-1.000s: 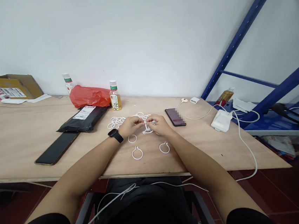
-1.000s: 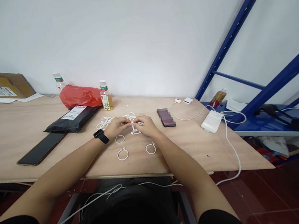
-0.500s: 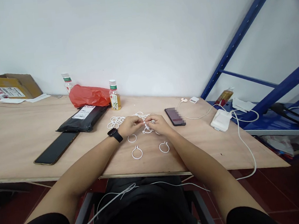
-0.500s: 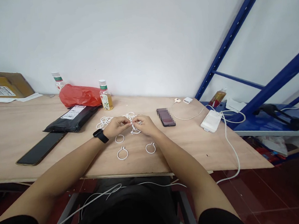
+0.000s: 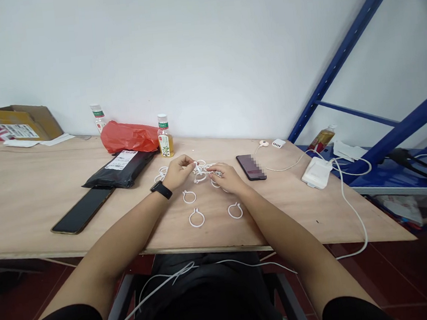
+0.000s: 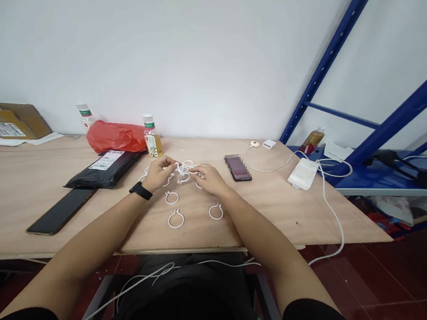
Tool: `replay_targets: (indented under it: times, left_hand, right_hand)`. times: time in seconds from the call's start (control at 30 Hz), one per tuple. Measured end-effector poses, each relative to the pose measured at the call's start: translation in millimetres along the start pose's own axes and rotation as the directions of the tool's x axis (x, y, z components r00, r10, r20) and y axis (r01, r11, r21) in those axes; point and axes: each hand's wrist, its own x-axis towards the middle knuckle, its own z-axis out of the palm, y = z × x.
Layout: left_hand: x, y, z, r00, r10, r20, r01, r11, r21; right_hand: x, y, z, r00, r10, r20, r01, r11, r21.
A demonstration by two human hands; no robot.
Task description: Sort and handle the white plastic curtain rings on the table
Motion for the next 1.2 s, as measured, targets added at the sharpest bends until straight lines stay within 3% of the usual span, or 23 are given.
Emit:
replay_targets:
  times: [0.27, 0.43, 0.6, 0.8, 0.9, 1.0, 1.1, 1.2]
  left_hand:
    - [0.9, -9.4, 10.0, 0.995, -0.048, 0.086, 0.065, 0.978, -0.201]
    - [-1.8, -9.6, 9.5, 0.993, -0.037, 0.116, 0.055, 0.986, -0.159]
    - [-4.8, -7.9, 8.5, 0.986, -0.031, 0.165, 0.041, 0.997, -0.059]
    - [-5.3, -7.5, 8.0, 0.984, -0.017, 0.175, 0.019, 1.0, -0.008]
    - [-4.1, -6.1, 4.5, 0.994, 0.007, 0.111, -0.018, 0.995, 0.095]
    - [-1.3, -4.4, -3.7, 0.999, 0.039, 0.014, -0.041, 0.941, 0.334]
    - [3.2, -5.3, -14.9, 0.997, 0.077, -0.031, -0.041, 0.79, 0.612]
    - [7.7, -9.8, -25.9, 0.996, 0.052, -0.072, 0.021, 0.649, 0.76]
  right_hand:
    - [0.0, -3.9, 4.3, 0.994, -0.034, 0.1, 0.037, 0.999, -0.026]
    - [-1.7, -5.4, 4.2, 0.996, 0.086, 0.014, -0.085, 0.996, -0.021]
    - [-1.9, -5.7, 3.6, 0.966, 0.236, -0.101, -0.229, 0.97, 0.08]
    - [-1.4, -0.5, 5.3, 0.942, 0.312, -0.127, -0.29, 0.943, 0.165]
    - [-1.3, 0.3, 5.6, 0.935, 0.327, -0.134, -0.303, 0.938, 0.169]
    - [-1.3, -0.3, 5.5, 0.935, 0.33, -0.133, -0.307, 0.937, 0.166]
    - [-1.3, -0.9, 5.3, 0.938, 0.322, -0.125, -0.304, 0.942, 0.144]
    - [-1.4, -0.8, 5.2, 0.942, 0.312, -0.123, -0.296, 0.946, 0.132]
